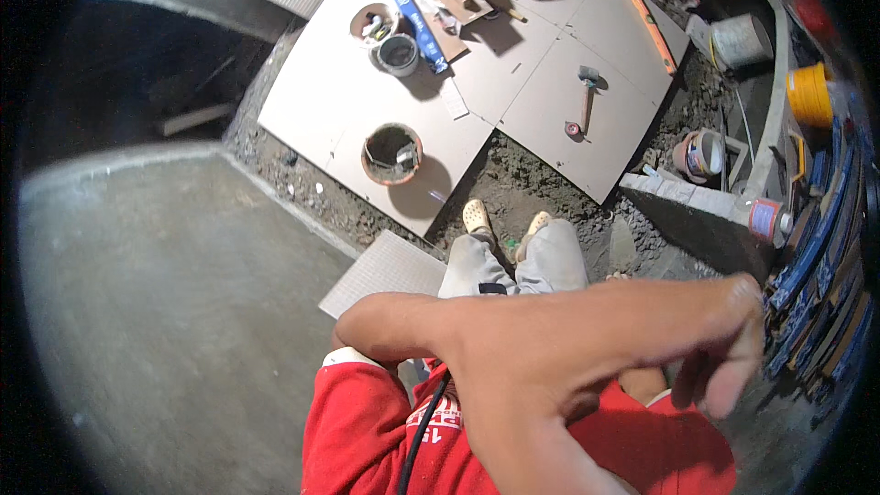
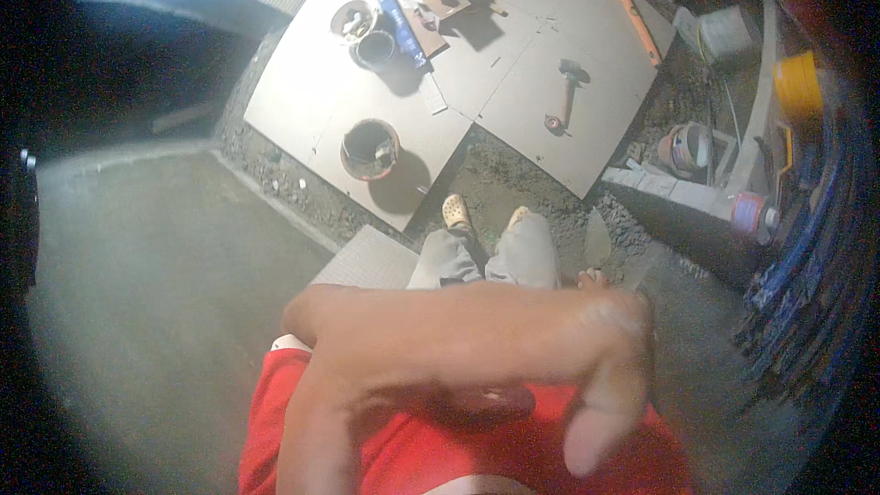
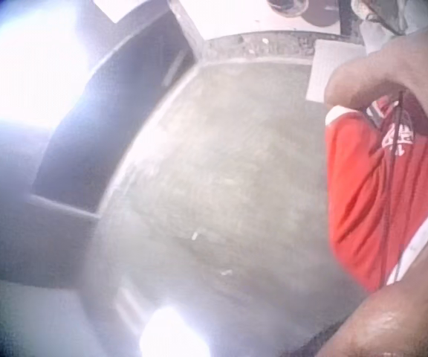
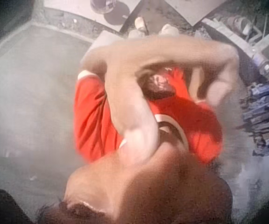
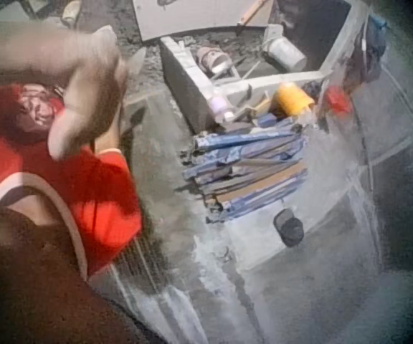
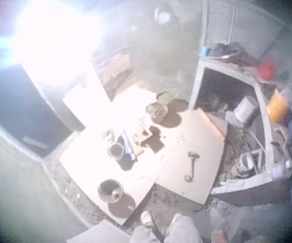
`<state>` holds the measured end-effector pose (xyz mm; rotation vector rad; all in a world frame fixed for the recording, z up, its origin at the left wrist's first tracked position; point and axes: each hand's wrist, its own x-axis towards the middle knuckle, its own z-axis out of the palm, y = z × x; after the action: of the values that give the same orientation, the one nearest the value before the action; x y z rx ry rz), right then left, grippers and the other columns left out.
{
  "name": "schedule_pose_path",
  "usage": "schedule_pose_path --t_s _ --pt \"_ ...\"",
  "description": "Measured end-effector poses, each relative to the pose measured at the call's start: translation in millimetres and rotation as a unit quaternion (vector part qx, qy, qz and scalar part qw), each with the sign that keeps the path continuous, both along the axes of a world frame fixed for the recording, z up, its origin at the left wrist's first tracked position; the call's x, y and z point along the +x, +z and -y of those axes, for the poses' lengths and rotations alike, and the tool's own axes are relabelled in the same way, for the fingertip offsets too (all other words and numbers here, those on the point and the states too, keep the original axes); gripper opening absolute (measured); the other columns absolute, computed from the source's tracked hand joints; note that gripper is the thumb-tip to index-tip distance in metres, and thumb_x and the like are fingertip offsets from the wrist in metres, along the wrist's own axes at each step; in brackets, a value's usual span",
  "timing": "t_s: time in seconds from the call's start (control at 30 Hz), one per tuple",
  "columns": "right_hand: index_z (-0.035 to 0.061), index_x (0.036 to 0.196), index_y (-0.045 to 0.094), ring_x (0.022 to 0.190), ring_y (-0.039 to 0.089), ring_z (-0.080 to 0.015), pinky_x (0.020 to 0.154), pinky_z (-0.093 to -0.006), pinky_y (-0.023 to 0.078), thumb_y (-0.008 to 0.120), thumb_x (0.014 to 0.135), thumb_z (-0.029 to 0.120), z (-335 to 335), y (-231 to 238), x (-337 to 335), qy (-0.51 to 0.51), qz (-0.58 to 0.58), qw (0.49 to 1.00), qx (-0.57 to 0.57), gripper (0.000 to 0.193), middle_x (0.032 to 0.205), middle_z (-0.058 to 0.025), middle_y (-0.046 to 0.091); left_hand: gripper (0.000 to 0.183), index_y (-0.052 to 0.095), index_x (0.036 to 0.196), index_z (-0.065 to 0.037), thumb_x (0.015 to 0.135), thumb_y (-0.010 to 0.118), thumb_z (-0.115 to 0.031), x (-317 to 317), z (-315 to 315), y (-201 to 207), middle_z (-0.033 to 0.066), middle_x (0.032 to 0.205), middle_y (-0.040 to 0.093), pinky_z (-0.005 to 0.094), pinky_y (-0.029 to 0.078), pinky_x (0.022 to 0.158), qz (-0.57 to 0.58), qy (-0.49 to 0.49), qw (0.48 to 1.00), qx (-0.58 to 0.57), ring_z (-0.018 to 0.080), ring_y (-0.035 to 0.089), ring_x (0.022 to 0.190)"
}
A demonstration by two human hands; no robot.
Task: The person measures a floor area, spreads cement with a trowel, and places a large white tile onto the prepared surface. They adjust the tile position and continue spreading cement around the edges.
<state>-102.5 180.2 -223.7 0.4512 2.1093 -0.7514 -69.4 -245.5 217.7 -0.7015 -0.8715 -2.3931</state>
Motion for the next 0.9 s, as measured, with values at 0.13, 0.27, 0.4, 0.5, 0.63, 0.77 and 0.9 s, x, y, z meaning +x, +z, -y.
schedule_pose_path --t_s 0.13,0.27,0.4,0.5,0.63,0.77,0.9 --pt "-0.0038 0.12 0.06 0.093 0.065 -0.0356 0.083 -0.0471 0.051 0.063 0.092 0.04 16 0 57 -0.033 0.009 0.999 -0.01 0.052 0.106 -0.0182 0.068 0.048 0.055 0.111 -0.001 0.09 0.072 -0.042 -17 48 -51 0.0074 0.1 0.06 0.0317 0.046 0.085 0.255 -0.277 0.917 -0.131 0.0176 0.057 0.096" --pt "-0.0039 0.128 0.059 0.1 0.064 -0.0374 0.087 -0.0474 0.05 0.059 0.095 0.044 9 -10 127 0.068 -0.041 0.995 0.053 0.058 0.117 -0.0192 0.066 0.043 0.06 0.116 -0.002 0.096 0.066 -0.04 -54 69 -161 0.0088 0.107 0.062 0.0365 0.047 0.094 0.39 -0.207 0.814 -0.378 0.0201 0.059 0.105" --pt "-0.0008 0.125 0.058 0.091 0.063 -0.0325 0.079 -0.0459 0.05 0.06 0.095 0.04 -4 -9 164 -0.059 0.029 0.997 0.051 0.051 0.107 -0.016 0.064 0.044 0.065 0.114 -0.005 0.091 0.069 -0.042 -43 82 -280 0.0187 0.113 0.065 0.0464 0.05 0.093 0.462 -0.081 0.568 -0.676 0.037 0.063 0.106" --pt "0.0015 0.123 0.058 0.084 0.062 -0.0289 0.073 -0.0448 0.05 0.061 0.095 0.037 -5 -4 159 -0.119 0.057 0.99 0.056 0.045 0.1 -0.0137 0.062 0.045 0.065 0.115 -0.006 0.086 0.071 -0.041 -17 96 -341 0.0213 0.118 0.063 0.0514 0.051 0.093 0.4 -0.098 0.505 -0.759 0.0439 0.061 0.109" --pt "0.0046 0.121 0.058 0.074 0.06 -0.0241 0.065 -0.0434 0.05 0.061 0.095 0.033 10 4 111 -0.186 0.069 0.979 0.051 0.039 0.09 -0.0105 0.06 0.051 0.063 0.122 -0.007 0.083 0.073 -0.037 -5 110 -365 0.0207 0.125 0.06 0.0511 0.047 0.099 0.415 -0.012 0.519 -0.747 0.0422 0.055 0.12" --pt "0.0076 0.115 0.056 0.063 0.057 -0.0192 0.056 -0.0405 0.05 0.062 0.095 0.029 46 7 20 -0.289 0.039 0.955 -0.053 0.03 0.081 -0.0065 0.057 0.062 0.058 0.13 -0.006 0.08 0.076 -0.037 -32 138 -379 0.0235 0.144 0.046 0.0512 0.037 0.111 0.424 0.097 0.497 -0.751 0.0446 0.043 0.133" --pt "0.0084 0.102 0.052 0.05 0.054 -0.0155 0.04 -0.0326 0.045 0.063 0.095 0.028 103 20 -103 -0.092 -0.063 0.993 -0.033 0.024 0.075 -0.0041 0.055 0.07 0.054 0.135 -0.004 0.086 0.071 -0.05 -74 182 -420 0.0272 0.146 0.042 0.0546 0.038 0.112 0.518 0.044 0.466 -0.716 0.0504 0.042 0.134"
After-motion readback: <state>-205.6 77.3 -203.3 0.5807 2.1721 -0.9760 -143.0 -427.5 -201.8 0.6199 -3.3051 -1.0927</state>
